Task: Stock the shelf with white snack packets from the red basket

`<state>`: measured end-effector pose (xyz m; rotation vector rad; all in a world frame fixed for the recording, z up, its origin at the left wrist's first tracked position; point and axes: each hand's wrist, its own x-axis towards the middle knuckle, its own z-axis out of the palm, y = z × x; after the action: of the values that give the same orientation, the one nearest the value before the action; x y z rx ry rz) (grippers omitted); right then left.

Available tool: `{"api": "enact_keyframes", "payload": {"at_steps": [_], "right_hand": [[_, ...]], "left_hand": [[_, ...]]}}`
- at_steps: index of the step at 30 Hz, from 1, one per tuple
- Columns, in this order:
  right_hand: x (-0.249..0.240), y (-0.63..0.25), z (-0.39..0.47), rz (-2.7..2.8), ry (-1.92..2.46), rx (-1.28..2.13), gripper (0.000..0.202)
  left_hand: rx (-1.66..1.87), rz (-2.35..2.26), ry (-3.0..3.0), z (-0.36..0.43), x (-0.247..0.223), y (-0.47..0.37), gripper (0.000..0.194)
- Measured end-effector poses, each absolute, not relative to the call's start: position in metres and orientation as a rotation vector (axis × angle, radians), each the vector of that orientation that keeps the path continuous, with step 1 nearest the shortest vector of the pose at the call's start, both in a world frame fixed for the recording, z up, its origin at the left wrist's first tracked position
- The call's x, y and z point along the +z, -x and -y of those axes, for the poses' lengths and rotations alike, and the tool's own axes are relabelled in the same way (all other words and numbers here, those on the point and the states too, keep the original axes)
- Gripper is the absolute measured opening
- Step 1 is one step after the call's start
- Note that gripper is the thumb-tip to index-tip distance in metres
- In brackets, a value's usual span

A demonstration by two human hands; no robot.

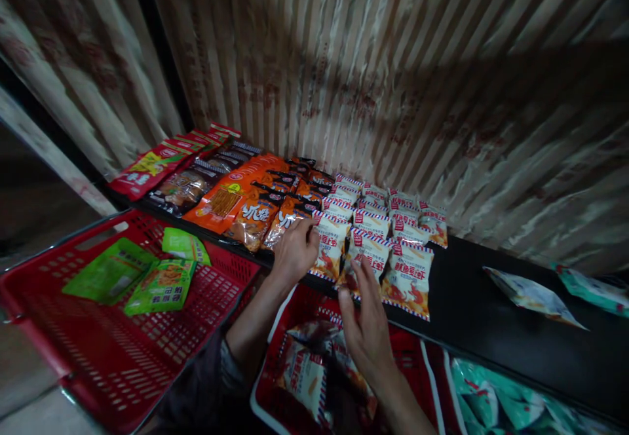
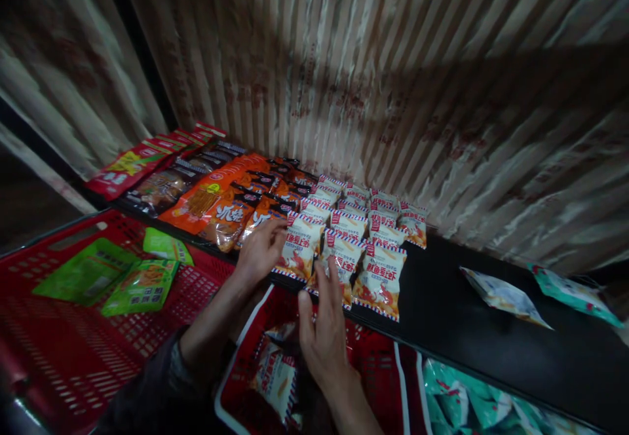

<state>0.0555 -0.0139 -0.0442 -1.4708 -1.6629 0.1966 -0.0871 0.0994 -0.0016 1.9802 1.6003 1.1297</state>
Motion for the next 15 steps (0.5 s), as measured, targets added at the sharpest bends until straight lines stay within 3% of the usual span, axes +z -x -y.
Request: {"api": "enact_keyframes", "payload": {"at_steps": [4,15], "right_hand": [[-0.044,-0.019,-0.011,1.551,1.497,0.347,0.058],[-0.042,-0.006,-0.062,1.278,1.614,0.497,0.067]], "left_hand": [[0.967,-1.596,-2.119,-0.101,-0.001,0.099,0.032],[0.934,-1.417,-2.152,-0.108,-0.009,0.091,0.039]]}}
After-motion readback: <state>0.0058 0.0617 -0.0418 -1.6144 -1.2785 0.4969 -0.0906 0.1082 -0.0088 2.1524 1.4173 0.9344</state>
